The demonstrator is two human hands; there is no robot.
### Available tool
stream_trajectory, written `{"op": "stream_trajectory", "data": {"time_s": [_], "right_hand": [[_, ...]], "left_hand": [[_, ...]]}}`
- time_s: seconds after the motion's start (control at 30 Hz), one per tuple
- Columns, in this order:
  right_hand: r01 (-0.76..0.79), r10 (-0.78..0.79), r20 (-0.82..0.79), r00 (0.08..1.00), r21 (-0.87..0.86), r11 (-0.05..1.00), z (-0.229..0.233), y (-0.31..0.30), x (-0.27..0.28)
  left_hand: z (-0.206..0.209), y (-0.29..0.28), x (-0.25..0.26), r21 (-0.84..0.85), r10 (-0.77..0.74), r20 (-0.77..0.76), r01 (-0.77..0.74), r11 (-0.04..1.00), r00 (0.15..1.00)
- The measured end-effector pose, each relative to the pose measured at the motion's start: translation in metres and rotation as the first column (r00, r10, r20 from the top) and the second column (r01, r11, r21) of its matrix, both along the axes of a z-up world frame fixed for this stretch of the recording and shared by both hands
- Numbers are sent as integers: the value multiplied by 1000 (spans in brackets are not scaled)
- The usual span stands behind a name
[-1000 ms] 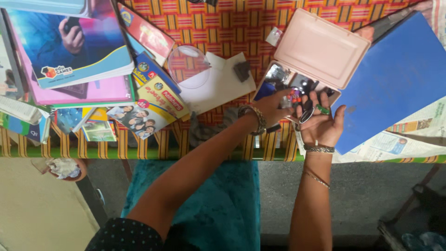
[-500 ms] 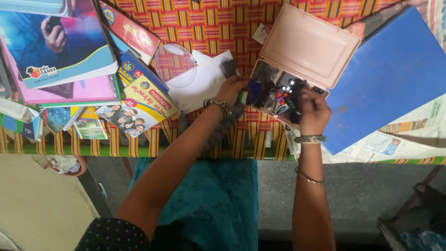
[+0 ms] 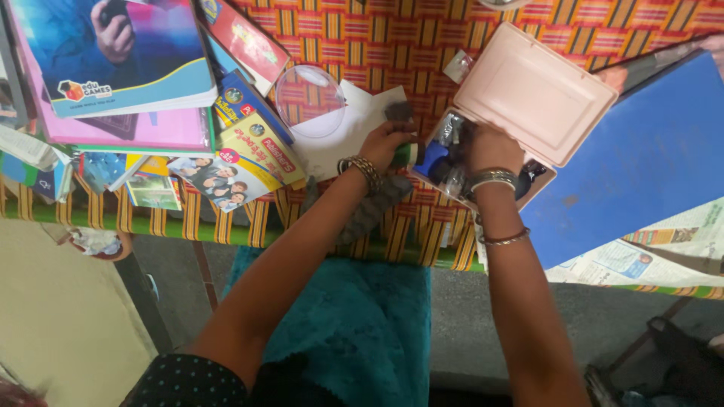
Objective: The person sorts through a collection of small household items, books, and papers on a bed, placing objects like a watch, coins, and small containers into a pink plastic box.
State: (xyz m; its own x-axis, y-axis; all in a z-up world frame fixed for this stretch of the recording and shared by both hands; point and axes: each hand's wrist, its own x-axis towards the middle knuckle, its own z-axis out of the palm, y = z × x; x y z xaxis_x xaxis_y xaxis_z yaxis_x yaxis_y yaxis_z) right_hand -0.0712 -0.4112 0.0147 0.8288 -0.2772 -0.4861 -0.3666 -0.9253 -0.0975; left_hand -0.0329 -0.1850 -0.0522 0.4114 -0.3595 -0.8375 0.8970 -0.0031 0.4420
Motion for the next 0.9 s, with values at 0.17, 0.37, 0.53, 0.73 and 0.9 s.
{"op": "stream_trajectory", "data": {"time_s": [0.17,0.37,0.53,0.73,0.9], "right_hand": [[-79,87,69,994,-112,991,-34,-5,-20],[-152,143,294,945,8,988,15,2,-11],[61,-685,457,567,807,588,50,-13,19],[60,-725,411,553,848,527,42,-73,134],[98,-756,279,593,906,411,26,-76,109]], "left_hand": [[11,-5,6,56,-56,-42,59,997,998],[-4,2,-3,49,-42,-46,44,998,998],[-10,11,-6,61,-39,-23,41,997,999],[-22,15,3,71,-89,24,87,994,996],[-14,22,27,-46,1,207,8,999,978]]}}
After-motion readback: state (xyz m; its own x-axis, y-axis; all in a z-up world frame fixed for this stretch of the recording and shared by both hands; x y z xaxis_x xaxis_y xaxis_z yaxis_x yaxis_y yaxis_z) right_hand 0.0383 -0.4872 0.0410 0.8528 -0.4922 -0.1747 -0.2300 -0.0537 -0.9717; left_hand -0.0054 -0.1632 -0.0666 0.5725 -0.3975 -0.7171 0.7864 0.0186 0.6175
